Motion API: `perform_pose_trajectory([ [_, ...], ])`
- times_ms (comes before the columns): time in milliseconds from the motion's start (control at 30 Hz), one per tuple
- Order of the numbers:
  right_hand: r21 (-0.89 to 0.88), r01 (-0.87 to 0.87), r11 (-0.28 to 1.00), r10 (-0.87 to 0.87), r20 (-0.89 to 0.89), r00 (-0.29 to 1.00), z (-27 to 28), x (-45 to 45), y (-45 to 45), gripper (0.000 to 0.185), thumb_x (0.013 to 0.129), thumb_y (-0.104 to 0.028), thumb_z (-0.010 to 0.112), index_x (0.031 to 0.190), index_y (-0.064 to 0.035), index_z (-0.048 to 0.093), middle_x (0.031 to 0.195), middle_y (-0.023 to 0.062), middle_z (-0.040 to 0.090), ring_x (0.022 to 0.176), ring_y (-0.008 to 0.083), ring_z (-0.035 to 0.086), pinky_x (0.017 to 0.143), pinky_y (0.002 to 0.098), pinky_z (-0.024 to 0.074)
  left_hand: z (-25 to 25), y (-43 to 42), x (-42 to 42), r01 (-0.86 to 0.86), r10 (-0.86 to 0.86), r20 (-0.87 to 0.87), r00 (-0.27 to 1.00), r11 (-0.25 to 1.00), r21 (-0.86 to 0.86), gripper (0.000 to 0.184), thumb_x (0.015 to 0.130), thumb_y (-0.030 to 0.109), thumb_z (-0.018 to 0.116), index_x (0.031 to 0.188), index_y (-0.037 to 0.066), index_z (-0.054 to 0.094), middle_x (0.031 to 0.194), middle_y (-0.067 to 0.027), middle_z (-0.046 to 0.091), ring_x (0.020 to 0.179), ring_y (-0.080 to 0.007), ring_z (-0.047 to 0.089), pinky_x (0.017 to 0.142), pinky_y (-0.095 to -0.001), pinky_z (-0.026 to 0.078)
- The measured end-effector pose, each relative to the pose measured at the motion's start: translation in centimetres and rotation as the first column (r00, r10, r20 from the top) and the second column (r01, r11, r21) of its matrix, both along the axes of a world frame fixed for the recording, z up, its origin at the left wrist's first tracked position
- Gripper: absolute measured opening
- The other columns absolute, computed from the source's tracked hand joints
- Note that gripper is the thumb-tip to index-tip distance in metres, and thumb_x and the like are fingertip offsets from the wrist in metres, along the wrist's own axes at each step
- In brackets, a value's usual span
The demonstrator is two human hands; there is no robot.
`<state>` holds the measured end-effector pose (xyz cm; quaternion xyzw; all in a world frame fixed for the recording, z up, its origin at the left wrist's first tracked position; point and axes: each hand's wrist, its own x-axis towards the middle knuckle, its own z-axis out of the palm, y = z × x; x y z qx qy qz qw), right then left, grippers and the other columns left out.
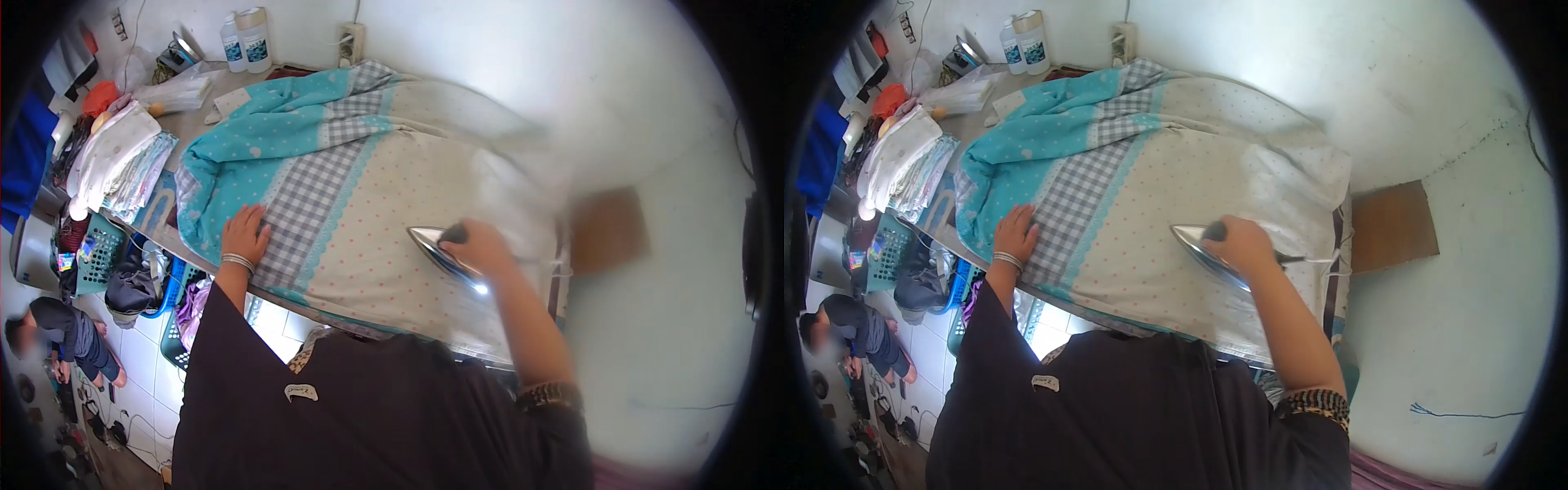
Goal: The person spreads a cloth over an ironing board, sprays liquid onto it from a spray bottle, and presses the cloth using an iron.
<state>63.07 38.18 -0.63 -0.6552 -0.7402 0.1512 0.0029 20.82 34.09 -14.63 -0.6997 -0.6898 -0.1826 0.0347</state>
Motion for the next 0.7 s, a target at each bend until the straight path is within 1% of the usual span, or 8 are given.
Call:
perform_pose_trajectory([
  [33, 0.006, -0.026, 1.000, 0.026, -0.013, 1.000, -1.7, -1.7, 1.0, 0.042, 0.066, -0.040, 0.066, 0.091, -0.0065, 0.061, 0.090, 0.0153, 0.062, 0.088, 0.0312, 0.058, 0.075, 0.0398, 0.0457, -0.4, 0.5, -1.3, -0.001, 0.001, -0.002, 1.000, 1.000, 0.003, 0.041, 0.082, 0.032, 0.049, 0.119, 0.015, 0.050, 0.124, -0.0078, 0.048, 0.118, -0.0269, 0.042, 0.095, -0.0475, 0.033],
  [100, 0.041, 0.017, 0.999, -0.017, 0.008, 1.000, -4.2, -4.8, 2.8, 0.041, 0.067, -0.040, 0.065, 0.090, -0.0068, 0.061, 0.089, 0.0149, 0.062, 0.087, 0.0310, 0.058, 0.074, 0.0397, 0.0458, -1.5, 1.0, -3.4, -0.083, 0.064, -0.091, 0.994, 0.972, -0.220, 0.051, 0.083, 0.037, 0.045, 0.130, 0.019, 0.038, 0.139, -0.0026, 0.031, 0.130, -0.0234, 0.025, 0.103, -0.0521, 0.018],
  [267, 0.041, 0.089, 0.995, -0.089, 0.021, 0.996, -3.6, -9.0, 1.8, 0.039, 0.067, -0.041, 0.064, 0.088, -0.0078, 0.062, 0.086, 0.0140, 0.063, 0.084, 0.0306, 0.059, 0.072, 0.0395, 0.0460, -0.3, 0.8, -3.7, -0.074, 0.056, -0.063, 0.996, 0.943, -0.324, 0.056, 0.083, 0.041, 0.044, 0.134, 0.020, 0.033, 0.143, -0.0019, 0.024, 0.132, -0.0230, 0.020, 0.105, -0.0503, 0.015],
  [333, -0.107, -0.064, 0.992, 0.066, 0.014, 0.998, -2.3, -10.5, -1.4, 0.037, 0.067, -0.041, 0.064, 0.084, -0.0084, 0.062, 0.085, 0.0135, 0.063, 0.082, 0.0298, 0.060, 0.071, 0.0398, 0.0460, 0.0, 0.9, -3.7, -0.075, 0.060, -0.055, 0.997, 0.940, -0.332, 0.056, 0.083, 0.040, 0.044, 0.134, 0.020, 0.032, 0.143, -0.0022, 0.023, 0.132, -0.0227, 0.019, 0.106, -0.0502, 0.014],
  [467, -0.133, -0.259, 0.957, 0.278, 0.158, 0.947, -3.2, -12.8, -5.0, 0.039, 0.067, -0.046, 0.065, 0.081, -0.0095, 0.059, 0.078, 0.0120, 0.063, 0.075, 0.0299, 0.060, 0.065, 0.0413, 0.0461, -0.3, 0.8, -3.7, -0.081, 0.069, -0.049, 0.996, 0.955, -0.285, 0.055, 0.084, 0.040, 0.043, 0.134, 0.020, 0.031, 0.143, -0.0026, 0.022, 0.132, -0.0223, 0.018, 0.106, -0.0502, 0.013],
  [533, 0.070, -0.128, 0.989, 0.120, 0.107, 0.987, -4.3, -13.2, -4.9, 0.040, 0.067, -0.046, 0.064, 0.079, -0.0088, 0.058, 0.075, 0.0122, 0.062, 0.074, 0.0309, 0.060, 0.064, 0.0409, 0.0461, -0.6, 0.8, -3.9, -0.078, 0.065, -0.052, 0.997, 0.953, -0.293, 0.056, 0.085, 0.039, 0.041, 0.135, 0.020, 0.029, 0.143, -0.0026, 0.021, 0.133, -0.0219, 0.017, 0.106, -0.0500, 0.012],
  [633, 0.161, 0.216, 0.963, -0.213, -0.038, 0.976, -5.0, -14.1, -0.8, 0.042, 0.066, -0.048, 0.065, 0.082, -0.0093, 0.059, 0.076, 0.0116, 0.063, 0.074, 0.0300, 0.061, 0.064, 0.0398, 0.0460, -0.3, 0.8, -4.0, -0.067, 0.050, -0.060, 0.997, 0.946, -0.318, 0.056, 0.085, 0.038, 0.039, 0.137, 0.019, 0.026, 0.144, -0.0027, 0.019, 0.133, -0.0217, 0.015, 0.106, -0.0499, 0.011],
  [700, 0.168, 0.170, 0.971, -0.169, -0.021, 0.985, -4.7, -15.1, 1.0, 0.043, 0.067, -0.049, 0.064, 0.082, -0.0093, 0.059, 0.077, 0.0116, 0.063, 0.074, 0.0300, 0.061, 0.065, 0.0399, 0.0460, -0.1, 0.9, -4.1, -0.071, 0.054, -0.058, 0.997, 0.934, -0.349, 0.057, 0.086, 0.039, 0.039, 0.137, 0.019, 0.025, 0.145, -0.0028, 0.018, 0.134, -0.0218, 0.014, 0.106, -0.0500, 0.011],
])
